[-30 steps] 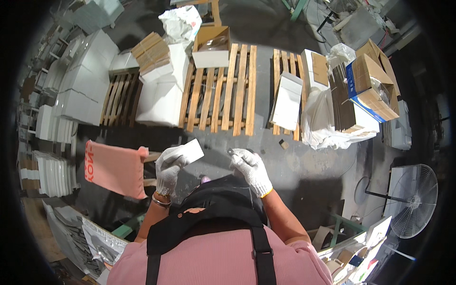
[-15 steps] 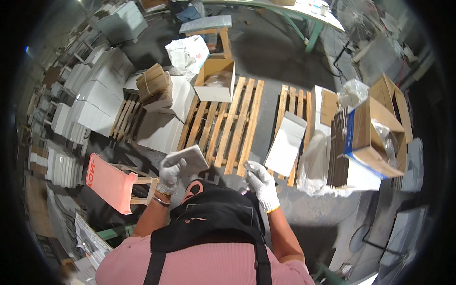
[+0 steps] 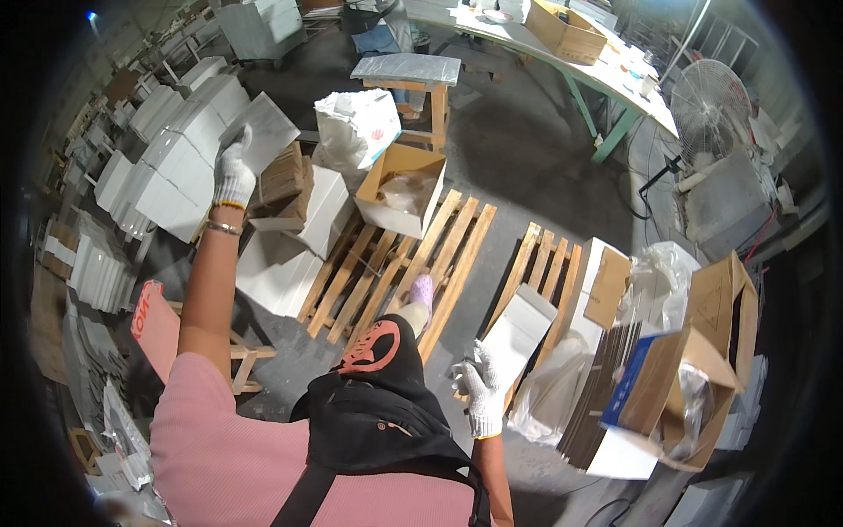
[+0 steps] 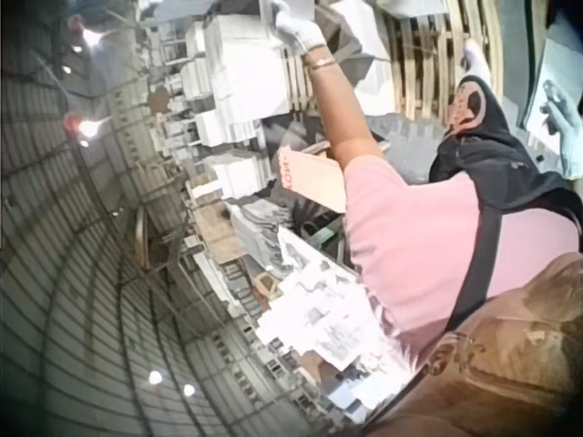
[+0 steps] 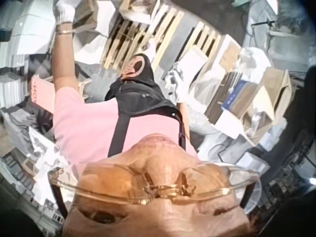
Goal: The person repeatedly picks up white rectangular tiles, rubs their edges with a small abrasive block, and stacks them on a table. The person also moves between stacks and handles tiles one at a time.
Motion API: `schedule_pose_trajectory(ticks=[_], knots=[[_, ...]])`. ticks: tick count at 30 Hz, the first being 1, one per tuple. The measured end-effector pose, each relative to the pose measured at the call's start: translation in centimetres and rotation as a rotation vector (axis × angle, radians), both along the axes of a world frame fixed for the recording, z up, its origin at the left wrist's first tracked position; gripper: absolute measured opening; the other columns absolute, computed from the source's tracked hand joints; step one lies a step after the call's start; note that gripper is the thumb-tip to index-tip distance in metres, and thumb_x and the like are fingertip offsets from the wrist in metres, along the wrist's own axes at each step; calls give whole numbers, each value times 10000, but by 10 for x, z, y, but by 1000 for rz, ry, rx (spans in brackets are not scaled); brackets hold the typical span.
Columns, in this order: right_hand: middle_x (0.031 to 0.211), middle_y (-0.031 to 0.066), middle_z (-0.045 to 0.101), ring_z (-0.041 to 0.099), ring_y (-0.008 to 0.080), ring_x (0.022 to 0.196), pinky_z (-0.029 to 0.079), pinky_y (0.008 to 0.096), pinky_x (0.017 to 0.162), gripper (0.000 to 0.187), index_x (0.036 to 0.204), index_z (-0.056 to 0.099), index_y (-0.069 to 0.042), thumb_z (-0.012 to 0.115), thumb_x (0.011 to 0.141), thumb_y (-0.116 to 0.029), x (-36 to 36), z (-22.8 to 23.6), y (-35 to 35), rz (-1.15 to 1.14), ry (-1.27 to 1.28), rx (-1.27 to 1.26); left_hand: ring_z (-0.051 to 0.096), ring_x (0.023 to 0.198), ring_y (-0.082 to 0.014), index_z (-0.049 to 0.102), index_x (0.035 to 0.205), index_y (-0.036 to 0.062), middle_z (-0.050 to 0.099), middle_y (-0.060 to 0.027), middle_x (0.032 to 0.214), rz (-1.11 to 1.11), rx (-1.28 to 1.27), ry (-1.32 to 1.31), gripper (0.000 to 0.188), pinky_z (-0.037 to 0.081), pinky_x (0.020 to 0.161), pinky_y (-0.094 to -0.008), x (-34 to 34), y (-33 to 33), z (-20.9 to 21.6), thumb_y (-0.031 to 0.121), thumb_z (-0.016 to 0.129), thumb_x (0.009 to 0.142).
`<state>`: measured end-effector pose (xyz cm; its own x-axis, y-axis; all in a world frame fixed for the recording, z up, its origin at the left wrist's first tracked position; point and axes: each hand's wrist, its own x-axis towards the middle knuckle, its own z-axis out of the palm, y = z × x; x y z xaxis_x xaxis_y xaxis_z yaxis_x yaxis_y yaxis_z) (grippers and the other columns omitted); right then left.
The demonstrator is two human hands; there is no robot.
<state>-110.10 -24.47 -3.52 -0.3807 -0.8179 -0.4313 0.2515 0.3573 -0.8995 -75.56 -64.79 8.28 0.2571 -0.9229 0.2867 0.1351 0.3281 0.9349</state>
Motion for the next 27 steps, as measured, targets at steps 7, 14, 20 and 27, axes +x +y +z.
schedule_pose_trajectory(ticks=[7,14,20,27], knots=[[967,129,692,626,127,670,453,210,548,464,1353,485,-20,571,919,-161,-71,21,-161,51,0,-14,615,925,-131,705,1013,8,695,-37,995,35,13,31,280,470,870,-285,-124,-185,-5,201,774,821],[919,104,672,600,99,643,470,227,580,517,1414,432,-35,576,922,-104,-129,68,-292,-81,-27,-53,592,915,-123,680,1037,4,678,-45,1005,-59,-80,-45,250,469,858,-276,-179,-285,92,184,718,868],[822,68,677,590,99,577,440,217,501,479,1346,505,-22,590,881,-97,-177,64,-340,-202,-27,-55,624,930,-125,647,1080,-35,666,-67,1014,-135,-159,106,218,500,874,-252,-216,-318,129,11,641,867],[854,51,666,585,78,612,432,203,540,499,1366,496,-53,593,881,-125,-293,44,-446,-28,61,-73,623,947,-130,649,1071,-37,650,-78,1043,-71,-130,24,186,520,855,-247,-262,-336,73,2,602,895]])
